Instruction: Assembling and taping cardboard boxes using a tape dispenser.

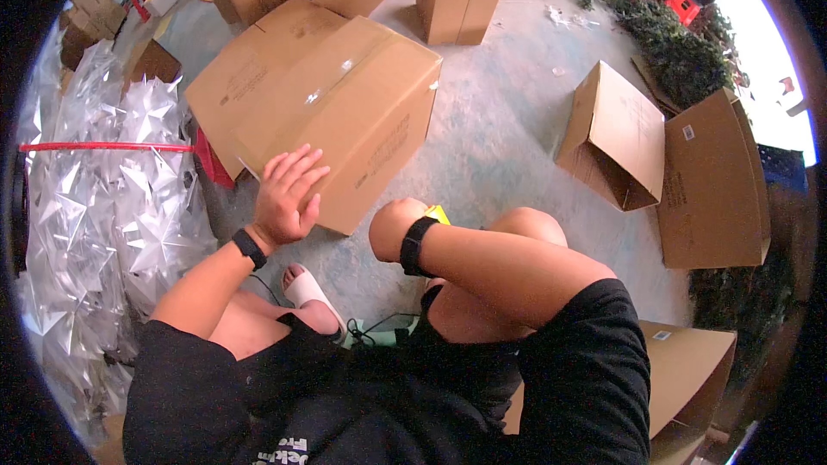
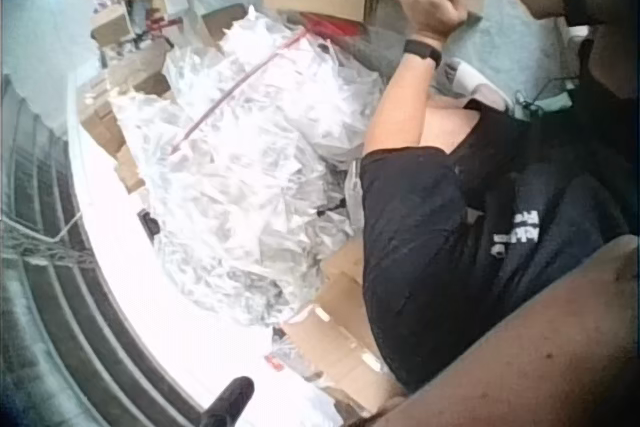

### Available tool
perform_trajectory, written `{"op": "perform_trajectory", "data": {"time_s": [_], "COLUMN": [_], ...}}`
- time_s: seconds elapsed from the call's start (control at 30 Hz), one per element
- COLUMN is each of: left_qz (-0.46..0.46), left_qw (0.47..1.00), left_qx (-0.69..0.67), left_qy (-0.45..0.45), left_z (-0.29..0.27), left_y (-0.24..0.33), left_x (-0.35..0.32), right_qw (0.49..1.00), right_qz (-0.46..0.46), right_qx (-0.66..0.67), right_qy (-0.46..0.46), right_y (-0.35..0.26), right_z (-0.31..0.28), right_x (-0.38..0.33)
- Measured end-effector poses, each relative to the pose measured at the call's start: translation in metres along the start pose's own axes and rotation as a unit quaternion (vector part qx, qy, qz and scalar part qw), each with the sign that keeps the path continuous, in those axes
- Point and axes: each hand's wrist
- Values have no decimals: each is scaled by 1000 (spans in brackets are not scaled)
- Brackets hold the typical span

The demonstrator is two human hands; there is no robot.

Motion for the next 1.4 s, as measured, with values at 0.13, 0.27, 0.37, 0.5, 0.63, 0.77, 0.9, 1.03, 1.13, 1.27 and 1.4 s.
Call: {"op": "perform_trajectory", "data": {"time_s": [0.13, 0.27, 0.37, 0.5, 0.63, 0.77, 0.9, 1.03, 1.13, 1.27, 1.4], "left_qz": [63, 84, 84, 122, 11, -163, -413, -499, -558, -536, -530], "left_qw": [998, 995, 994, 988, 997, 960, 857, 746, 720, 733, 763], "left_qx": [13, 61, 72, 29, -62, -53, -238, -426, -389, -415, -367], "left_qy": [0, -1, -19, -87, 40, 220, 196, 120, 135, 50, 53], "left_z": [7, 9, 9, -3, -16, -7, 13, 6, 10, 28, 26], "left_y": [-17, -20, -20, -32, -62, -95, -121, -110, -135, -167, -148], "left_x": [-7, -3, -2, 4, 6, 6, 1, 16, 14, -6, 3], "right_qw": [999, 994, 994, 995, 998, 998, 998, 999, 999, 999, 998], "right_qz": [10, 27, 27, 23, 15, 4, 14, 24, 24, 14, 28], "right_qx": [26, 43, 44, 33, 36, 30, 34, 32, 33, 32, 39], "right_qy": [39, 99, 94, 86, 52, 51, 51, 23, 31, 34, 27], "right_y": [-3, 0, 1, 3, 3, 1, 4, 11, 11, 7, 10], "right_z": [-3, -11, -12, -5, -3, -4, -1, -1, 0, -4, -4], "right_x": [3, 1, 3, 7, 8, 9, 15, 12, 13, 16, 15]}}
Point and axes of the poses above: each hand's wrist, its own x-axis towards the middle knuckle, its own z-axis out of the palm, y = z × x, and after that the axes turned 8 degrees about -z, right-handed
